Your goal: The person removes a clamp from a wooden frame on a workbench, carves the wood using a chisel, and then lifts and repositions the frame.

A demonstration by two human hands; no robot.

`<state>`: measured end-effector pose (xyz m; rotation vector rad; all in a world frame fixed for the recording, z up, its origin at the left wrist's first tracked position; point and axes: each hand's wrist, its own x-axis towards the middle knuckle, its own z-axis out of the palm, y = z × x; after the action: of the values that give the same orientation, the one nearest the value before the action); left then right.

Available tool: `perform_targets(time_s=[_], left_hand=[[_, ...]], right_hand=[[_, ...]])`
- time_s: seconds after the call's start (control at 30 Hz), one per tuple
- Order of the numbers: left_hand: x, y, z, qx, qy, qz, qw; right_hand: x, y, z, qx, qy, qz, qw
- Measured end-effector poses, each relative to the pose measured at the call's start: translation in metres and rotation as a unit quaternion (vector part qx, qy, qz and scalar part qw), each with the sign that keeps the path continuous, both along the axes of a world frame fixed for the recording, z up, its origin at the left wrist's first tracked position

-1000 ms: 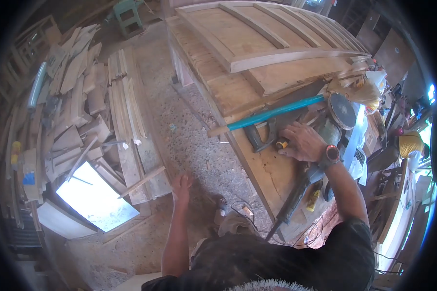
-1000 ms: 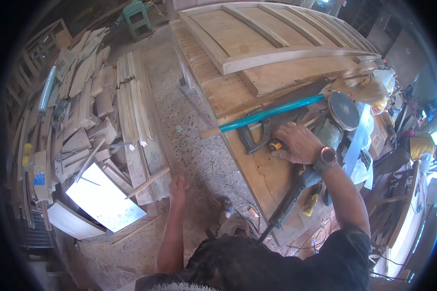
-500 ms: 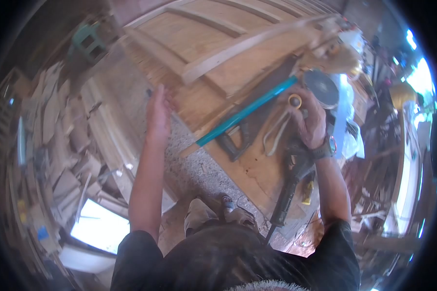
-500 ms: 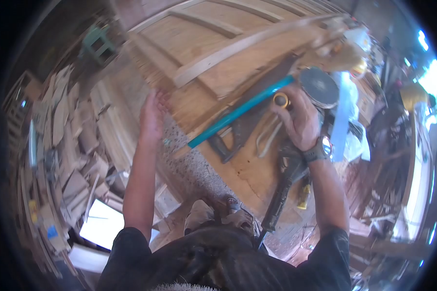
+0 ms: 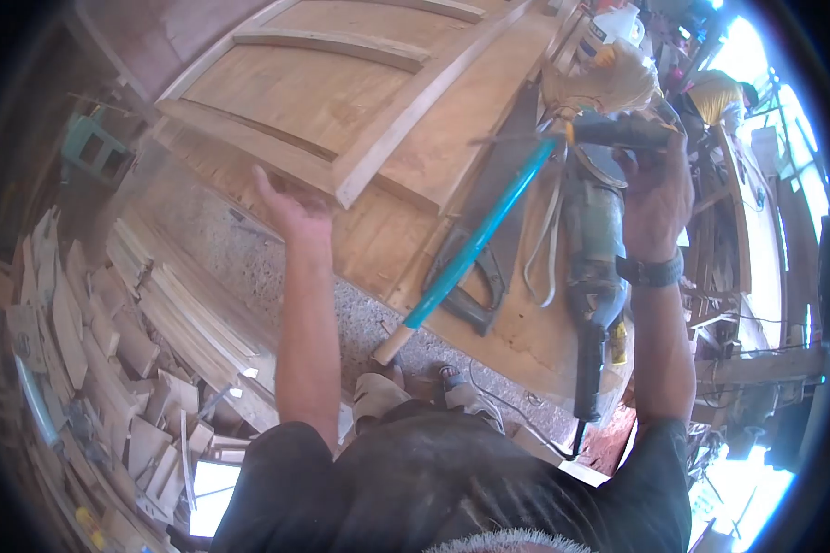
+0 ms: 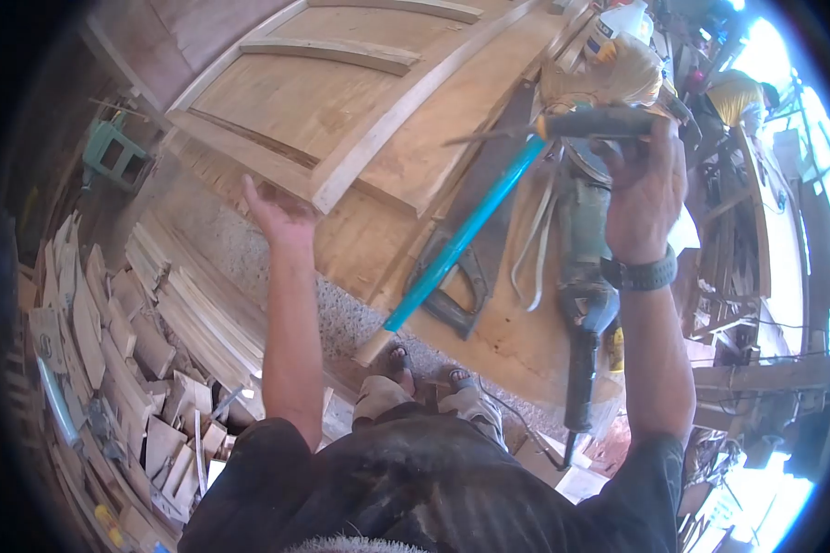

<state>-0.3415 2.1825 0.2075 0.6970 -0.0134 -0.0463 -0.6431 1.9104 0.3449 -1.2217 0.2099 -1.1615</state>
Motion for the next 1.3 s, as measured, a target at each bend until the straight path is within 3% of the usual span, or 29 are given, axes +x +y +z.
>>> perform_targets(time_s=[0.07,0.17,0.3,0.37,0.4,0.47,0.53,0.6,0.77,0.87,1.07,1.17,1.3], left_hand=[[-0.017,-0.003,0.023,-0.164,0.156,-0.093,0.970],[-0.007,-0.014,0.011,-0.216,0.100,-0.139,0.961],[0.005,-0.009,-0.008,-0.232,0.062,-0.193,0.951],[-0.004,-0.007,0.013,-0.235,0.128,-0.191,0.944],[-0.003,-0.009,0.014,-0.239,0.127,-0.195,0.943],[-0.004,-0.010,0.016,-0.205,0.142,-0.165,0.954],[-0.008,-0.009,0.023,-0.195,0.144,-0.160,0.957],[-0.006,-0.009,0.026,-0.177,0.144,-0.155,0.961],[0.002,-0.010,0.013,-0.186,0.136,-0.153,0.961],[0.003,-0.008,0.011,-0.198,0.119,-0.170,0.958],[0.003,-0.008,0.009,-0.195,0.111,-0.178,0.958],[-0.002,-0.008,0.016,-0.184,0.108,-0.167,0.962],[0.000,-0.007,0.015,-0.190,0.097,-0.174,0.961]], right_hand=[[0.021,0.013,-0.011,-0.069,0.003,0.024,0.997],[0.045,0.041,-0.022,0.048,0.012,0.015,0.999],[0.014,0.041,-0.039,0.039,0.046,0.049,0.997],[-0.001,0.057,-0.039,0.042,0.205,-0.017,0.978],[-0.007,0.064,-0.038,0.037,0.204,-0.021,0.978],[-0.018,0.078,-0.035,0.004,0.340,-0.004,0.941],[-0.022,0.086,-0.029,-0.015,0.359,0.008,0.933],[-0.026,0.087,-0.030,-0.092,0.479,0.091,0.868],[-0.009,0.092,-0.046,-0.157,0.534,0.083,0.827],[-0.009,0.086,-0.062,-0.269,0.428,0.075,0.860],[-0.008,0.089,-0.025,-0.167,0.475,0.186,0.844],[0.002,0.084,-0.023,-0.219,0.507,0.173,0.816],[0.004,0.088,-0.043,-0.171,0.518,0.158,0.823]])
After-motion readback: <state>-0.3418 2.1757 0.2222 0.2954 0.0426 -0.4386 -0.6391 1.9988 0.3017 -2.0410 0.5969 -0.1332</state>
